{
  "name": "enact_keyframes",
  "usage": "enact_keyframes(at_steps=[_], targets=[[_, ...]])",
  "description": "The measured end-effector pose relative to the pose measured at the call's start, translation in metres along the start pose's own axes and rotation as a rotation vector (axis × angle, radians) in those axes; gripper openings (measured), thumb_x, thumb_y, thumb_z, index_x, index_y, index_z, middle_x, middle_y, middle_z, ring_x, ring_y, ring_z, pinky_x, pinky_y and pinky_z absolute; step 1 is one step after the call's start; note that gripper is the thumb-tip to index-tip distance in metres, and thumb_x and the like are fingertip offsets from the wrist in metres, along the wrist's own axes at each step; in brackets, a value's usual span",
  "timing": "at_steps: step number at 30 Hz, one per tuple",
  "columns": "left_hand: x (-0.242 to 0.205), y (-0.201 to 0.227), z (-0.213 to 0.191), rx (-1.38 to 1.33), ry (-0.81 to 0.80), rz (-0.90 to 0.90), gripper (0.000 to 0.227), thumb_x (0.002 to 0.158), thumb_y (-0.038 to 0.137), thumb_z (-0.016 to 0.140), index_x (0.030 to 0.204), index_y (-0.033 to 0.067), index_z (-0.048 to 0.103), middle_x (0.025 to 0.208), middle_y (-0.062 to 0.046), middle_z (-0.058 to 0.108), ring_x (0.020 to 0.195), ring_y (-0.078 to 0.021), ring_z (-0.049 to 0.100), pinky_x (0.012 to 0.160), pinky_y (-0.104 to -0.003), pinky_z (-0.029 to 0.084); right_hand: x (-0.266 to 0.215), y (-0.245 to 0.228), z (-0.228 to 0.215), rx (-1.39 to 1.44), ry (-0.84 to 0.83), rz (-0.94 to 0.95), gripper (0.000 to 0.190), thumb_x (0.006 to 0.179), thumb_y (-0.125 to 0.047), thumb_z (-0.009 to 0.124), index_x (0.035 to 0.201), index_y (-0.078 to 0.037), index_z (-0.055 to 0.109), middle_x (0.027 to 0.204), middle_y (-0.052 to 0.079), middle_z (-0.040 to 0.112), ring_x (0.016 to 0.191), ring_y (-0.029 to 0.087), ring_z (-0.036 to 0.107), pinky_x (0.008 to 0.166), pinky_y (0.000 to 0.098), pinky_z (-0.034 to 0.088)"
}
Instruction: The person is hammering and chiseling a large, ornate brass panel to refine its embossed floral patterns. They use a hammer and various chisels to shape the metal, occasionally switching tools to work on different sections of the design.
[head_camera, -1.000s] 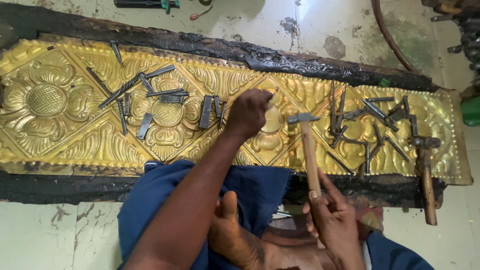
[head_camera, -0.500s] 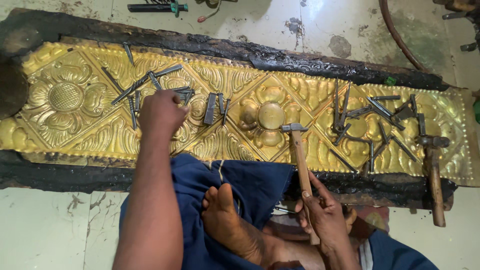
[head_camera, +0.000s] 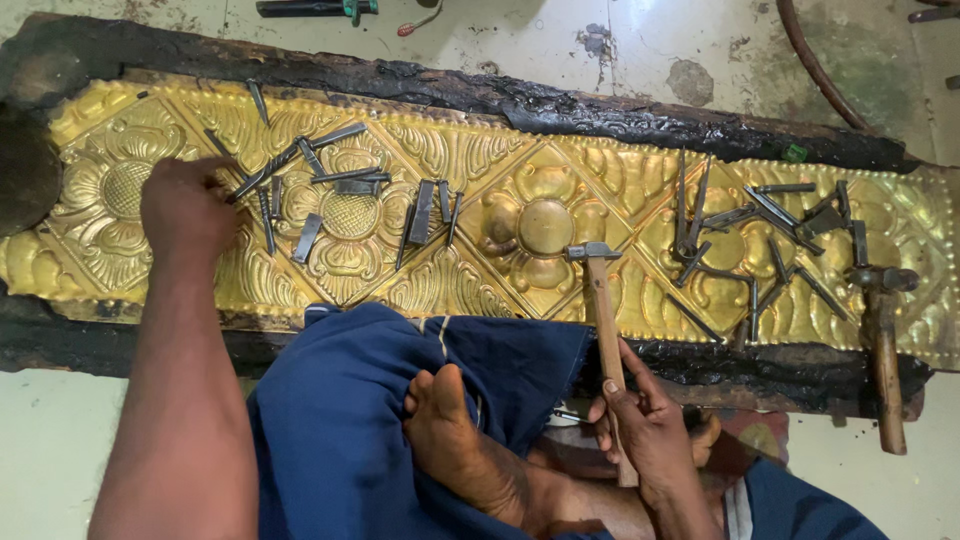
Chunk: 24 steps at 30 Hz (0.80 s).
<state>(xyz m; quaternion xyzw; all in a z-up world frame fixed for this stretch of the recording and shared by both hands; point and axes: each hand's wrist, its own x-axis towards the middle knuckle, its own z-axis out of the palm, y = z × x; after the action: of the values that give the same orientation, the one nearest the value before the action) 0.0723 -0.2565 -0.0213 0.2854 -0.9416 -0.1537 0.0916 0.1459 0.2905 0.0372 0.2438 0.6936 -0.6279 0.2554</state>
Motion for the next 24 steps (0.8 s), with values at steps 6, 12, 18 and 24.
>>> enact_keyframes(at_steps=[6, 12, 18, 24], targets=[[-0.002, -0.007, -0.004, 0.016, -0.103, 0.008, 0.018, 0.078, 0.015, 0.09, 0.095, 0.0139, 0.084, 0.086, -0.014, 0.075, 0.074, -0.0327, 0.071, 0.07, -0.042, 0.057, 0.003, 0.003, 0.0, -0.008, 0.01, -0.022, 0.065, 0.094, -0.012, 0.059, 0.157, -0.02, 0.044, 0.066, 0.01, 0.066, 0.041, 0.014, 0.053, 0.034, 0.0275, 0.038], [0.001, -0.021, 0.006, 0.009, 0.219, 0.206, 0.017, 0.097, -0.001, 0.068, 0.096, 0.0085, 0.082, 0.09, -0.012, 0.077, 0.085, -0.0281, 0.073, 0.079, -0.039, 0.059, 0.003, 0.004, -0.002, 0.003, 0.002, -0.013, 0.064, 0.095, -0.013, 0.059, 0.157, -0.021, 0.043, 0.067, 0.01, 0.066, 0.042, 0.013, 0.054, 0.035, 0.0267, 0.04], [0.021, 0.048, 0.0, -0.112, -0.07, 0.303, 0.052, 0.087, 0.036, 0.084, 0.128, 0.005, 0.072, 0.114, -0.025, 0.071, 0.101, -0.0398, 0.068, 0.09, -0.048, 0.054, 0.003, 0.004, -0.002, 0.012, -0.015, -0.014, 0.064, 0.094, -0.014, 0.059, 0.157, -0.02, 0.043, 0.068, 0.009, 0.066, 0.045, 0.013, 0.056, 0.037, 0.0264, 0.043], [-0.009, 0.121, 0.014, -0.051, -0.085, 0.386, 0.071, 0.09, 0.061, 0.076, 0.139, 0.0112, 0.064, 0.143, -0.029, 0.051, 0.128, -0.0475, 0.047, 0.1, -0.058, 0.043, 0.007, 0.006, -0.004, 0.004, -0.01, 0.01, 0.064, 0.094, -0.014, 0.059, 0.156, -0.021, 0.043, 0.068, 0.008, 0.066, 0.045, 0.013, 0.056, 0.037, 0.0264, 0.044]])
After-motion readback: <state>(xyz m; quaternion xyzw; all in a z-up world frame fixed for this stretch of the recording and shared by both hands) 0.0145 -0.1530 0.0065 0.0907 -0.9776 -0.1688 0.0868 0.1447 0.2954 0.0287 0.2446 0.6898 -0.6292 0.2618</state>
